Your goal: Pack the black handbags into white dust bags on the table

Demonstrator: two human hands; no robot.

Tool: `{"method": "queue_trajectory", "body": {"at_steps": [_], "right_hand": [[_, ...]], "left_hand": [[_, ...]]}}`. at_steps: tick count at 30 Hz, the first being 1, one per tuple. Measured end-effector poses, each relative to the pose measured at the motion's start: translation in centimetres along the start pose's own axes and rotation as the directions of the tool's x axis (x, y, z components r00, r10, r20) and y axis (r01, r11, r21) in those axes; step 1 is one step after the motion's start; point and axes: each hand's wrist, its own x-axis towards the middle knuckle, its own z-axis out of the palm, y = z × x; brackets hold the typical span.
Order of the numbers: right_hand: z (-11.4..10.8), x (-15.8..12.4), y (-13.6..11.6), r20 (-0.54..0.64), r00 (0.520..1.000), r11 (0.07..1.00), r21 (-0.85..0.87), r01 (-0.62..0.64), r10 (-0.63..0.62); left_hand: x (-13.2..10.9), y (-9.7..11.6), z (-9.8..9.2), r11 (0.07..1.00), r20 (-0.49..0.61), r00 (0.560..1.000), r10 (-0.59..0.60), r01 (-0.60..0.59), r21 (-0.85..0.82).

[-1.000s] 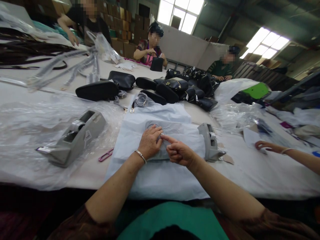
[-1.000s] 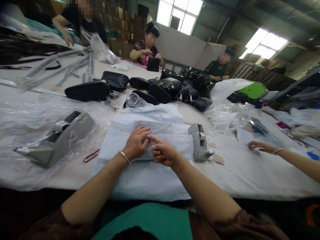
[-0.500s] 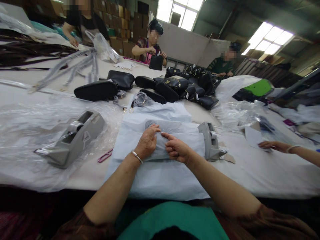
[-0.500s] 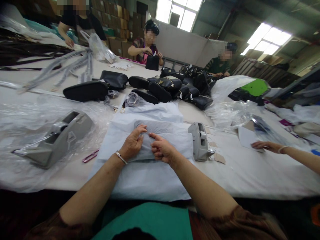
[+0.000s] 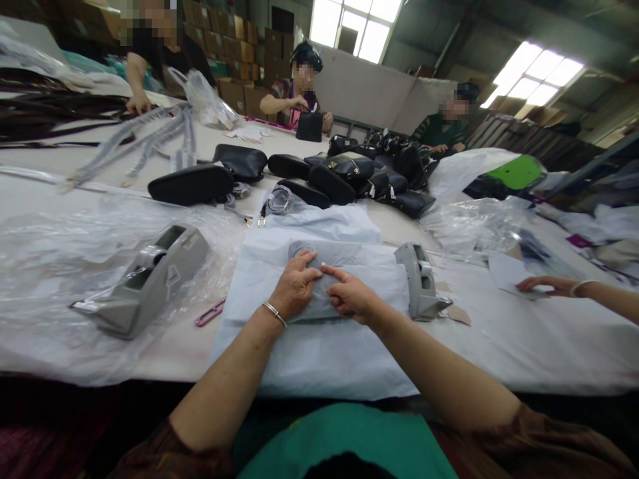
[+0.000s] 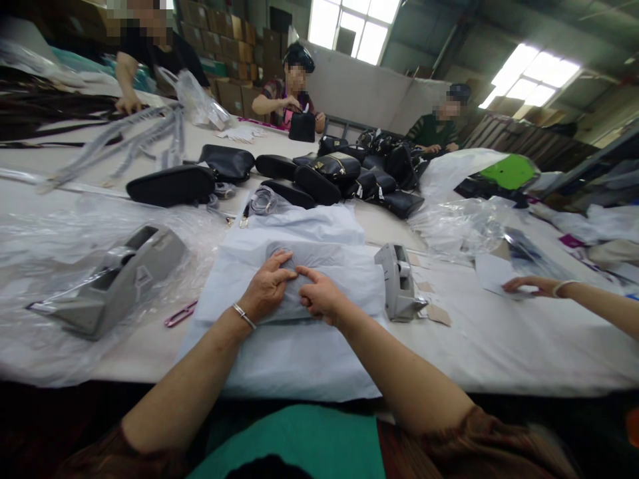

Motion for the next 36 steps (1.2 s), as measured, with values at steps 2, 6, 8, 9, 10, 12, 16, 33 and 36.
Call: {"method": "queue_trajectory", "body": {"at_steps": [2,6,8,9,10,12,16,33,36], "right_hand": [[-0.1,0.2,-0.3,-0.073,0.990,0.942,-0.322,0.090,-0.119],[-0.7,0.3,-1.7,-0.113,0.907,0.514,-0.849,0.124,-0.407],[-1.2,-0.1,-2.3,-0.174,0.857,0.388,-0.921,0.032,-0.485],[-1.5,-0.3,-2.4,-0.178,0.826,0.349,-0.937,0.024,-0.534],[-1.7,-0.6,-2.3,-0.142,0.794,0.304,-0.951,0.057,-0.591],[-1.9,-0.9,-1.6,0.021,0.725,0.170,-0.967,0.189,-0.688],[-2.3,-0.3,0.6,0.243,0.680,-0.079,-0.961,0.264,-0.691],[-3.8,2.1,0.4,0.074,0.754,-0.044,-0.997,0.059,-0.653],[-3.8,2.1,-0.1,0.127,0.724,-0.061,-0.991,0.116,-0.678]], "left_hand": [[0.1,0.0,0.0,1.000,0.007,1.000,-0.002,0.002,0.004],[0.1,-0.1,0.1,1.000,-0.011,1.000,-0.004,0.004,-0.002],[0.0,-0.2,0.1,1.000,-0.014,1.000,-0.002,0.002,-0.005],[0.0,-0.2,0.1,1.000,-0.014,1.000,-0.002,0.001,-0.006],[0.0,-0.1,0.1,1.000,-0.012,1.000,-0.002,0.002,-0.008],[-0.1,-0.1,0.1,1.000,-0.012,1.000,-0.008,0.008,-0.008],[-0.1,0.0,0.0,1.000,-0.015,1.000,-0.004,0.004,-0.001],[0.0,0.1,-0.2,1.000,-0.019,1.000,0.005,-0.005,-0.007],[0.2,0.1,-0.2,1.000,-0.011,1.000,-0.011,0.011,-0.007]]}}
